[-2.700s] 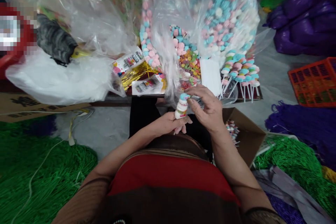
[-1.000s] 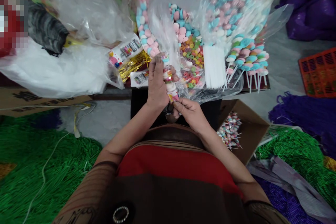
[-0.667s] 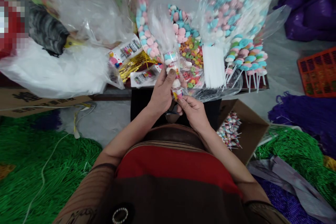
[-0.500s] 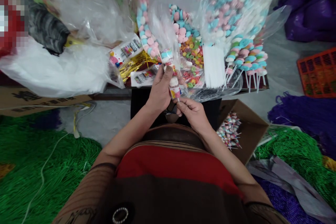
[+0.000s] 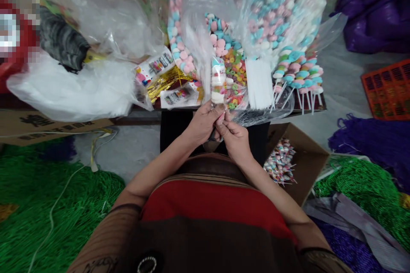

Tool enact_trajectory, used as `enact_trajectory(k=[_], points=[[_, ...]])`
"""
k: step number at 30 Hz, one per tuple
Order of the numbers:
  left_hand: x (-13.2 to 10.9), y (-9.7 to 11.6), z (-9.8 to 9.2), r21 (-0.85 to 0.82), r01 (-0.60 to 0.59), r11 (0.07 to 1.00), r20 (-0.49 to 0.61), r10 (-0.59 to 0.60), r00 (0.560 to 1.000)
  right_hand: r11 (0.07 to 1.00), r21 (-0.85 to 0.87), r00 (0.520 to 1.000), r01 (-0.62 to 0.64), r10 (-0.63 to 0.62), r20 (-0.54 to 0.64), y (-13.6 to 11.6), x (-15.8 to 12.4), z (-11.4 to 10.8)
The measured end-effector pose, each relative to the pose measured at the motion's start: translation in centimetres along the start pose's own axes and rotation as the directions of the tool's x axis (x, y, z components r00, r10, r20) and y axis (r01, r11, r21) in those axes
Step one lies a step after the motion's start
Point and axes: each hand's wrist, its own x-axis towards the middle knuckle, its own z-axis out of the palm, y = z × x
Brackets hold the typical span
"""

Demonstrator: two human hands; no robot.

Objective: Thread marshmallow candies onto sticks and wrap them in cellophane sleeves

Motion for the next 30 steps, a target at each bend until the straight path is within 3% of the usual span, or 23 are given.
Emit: enact_trajectory(k=[2, 4, 7, 10, 12, 14, 16, 17, 19, 21, 22, 24, 25, 26, 28, 30], points=[[-0.1, 0.2, -0.1, 0.022, 0.061, 0.998, -0.005, -0.061, 0.998, 0.998, -0.059, 1.0, 0.001, 0.001, 0.03, -0.2, 0.0, -0.2], [-0.3, 0.5, -0.4, 0.026, 0.097, 0.995, -0.005, -0.097, 0.995, 0.991, -0.135, 0.99, -0.004, 0.022, 0.138, -0.7, 0.3, -1.2], [-0.6, 1.4, -0.8, -0.002, 0.049, 0.999, -0.002, -0.049, 0.999, 0.974, -0.224, 0.955, 0.017, 0.05, 0.292, -1.8, 1.3, -4.2], [-1.3, 1.9, -0.6, -0.065, 0.071, 0.995, 0.132, -0.062, 0.989, 0.967, -0.242, 0.977, 0.086, -0.033, 0.212, -3.2, 2.7, -6.8], [-1.9, 1.7, 0.0, -0.113, 0.188, 0.976, 0.314, -0.144, 0.939, 0.981, -0.147, 0.978, 0.123, -0.095, 0.187, -3.9, 3.4, -7.1], [-2.3, 1.2, 0.6, -0.129, 0.303, 0.944, 0.476, -0.21, 0.854, 0.988, -0.024, 0.965, 0.151, -0.142, 0.222, -4.5, 4.0, -6.0], [-2.4, 0.6, 0.9, -0.121, 0.345, 0.931, 0.548, -0.227, 0.805, 0.985, 0.033, 0.953, 0.167, -0.17, 0.25, -5.0, 4.3, -4.3], [-2.3, 0.4, 0.8, -0.111, 0.327, 0.938, 0.539, -0.22, 0.813, 0.985, 0.037, 0.953, 0.17, -0.174, 0.246, -5.1, 4.4, -3.3], [-1.9, 0.5, 0.3, -0.014, 0.205, 0.979, 0.429, -0.179, 0.885, 0.984, 0.028, 0.966, 0.174, -0.177, 0.187, -5.2, 4.7, -1.6], [-1.4, 1.0, -0.5, 0.223, 0.021, 0.975, 0.217, -0.07, 0.974, 0.982, 0.02, 0.979, 0.19, -0.191, 0.066, -5.1, 4.9, -0.2], [-1.1, 1.4, -0.8, 0.362, -0.052, 0.931, 0.108, 0.014, 0.994, 0.979, 0.018, 0.979, 0.203, -0.203, 0.0, -5.0, 5.1, 0.3], [-0.8, 1.9, -1.4, 0.554, -0.12, 0.824, -0.028, 0.163, 0.986, 0.972, 0.023, 0.969, 0.234, -0.231, -0.09, -4.9, 5.3, 0.8], [-0.7, 2.1, -1.6, 0.578, -0.129, 0.806, -0.041, 0.186, 0.982, 0.97, 0.032, 0.967, 0.243, -0.239, -0.09, -4.9, 5.4, 0.7], [-0.8, 2.2, -1.8, 0.547, -0.128, 0.827, -0.012, 0.161, 0.987, 0.97, 0.041, 0.97, 0.239, -0.237, -0.057, -5.1, 5.5, 0.5], [-1.0, 2.2, -2.1, 0.343, -0.058, 0.937, 0.149, 0.007, 0.989, 0.979, 0.044, 0.976, 0.198, -0.201, 0.078, -5.8, 5.6, -0.4], [-1.4, 2.1, -2.3, 0.09, 0.118, 0.989, 0.38, -0.144, 0.914, 0.99, 0.009, 0.964, 0.144, -0.142, 0.225, -6.5, 5.8, -1.4]])
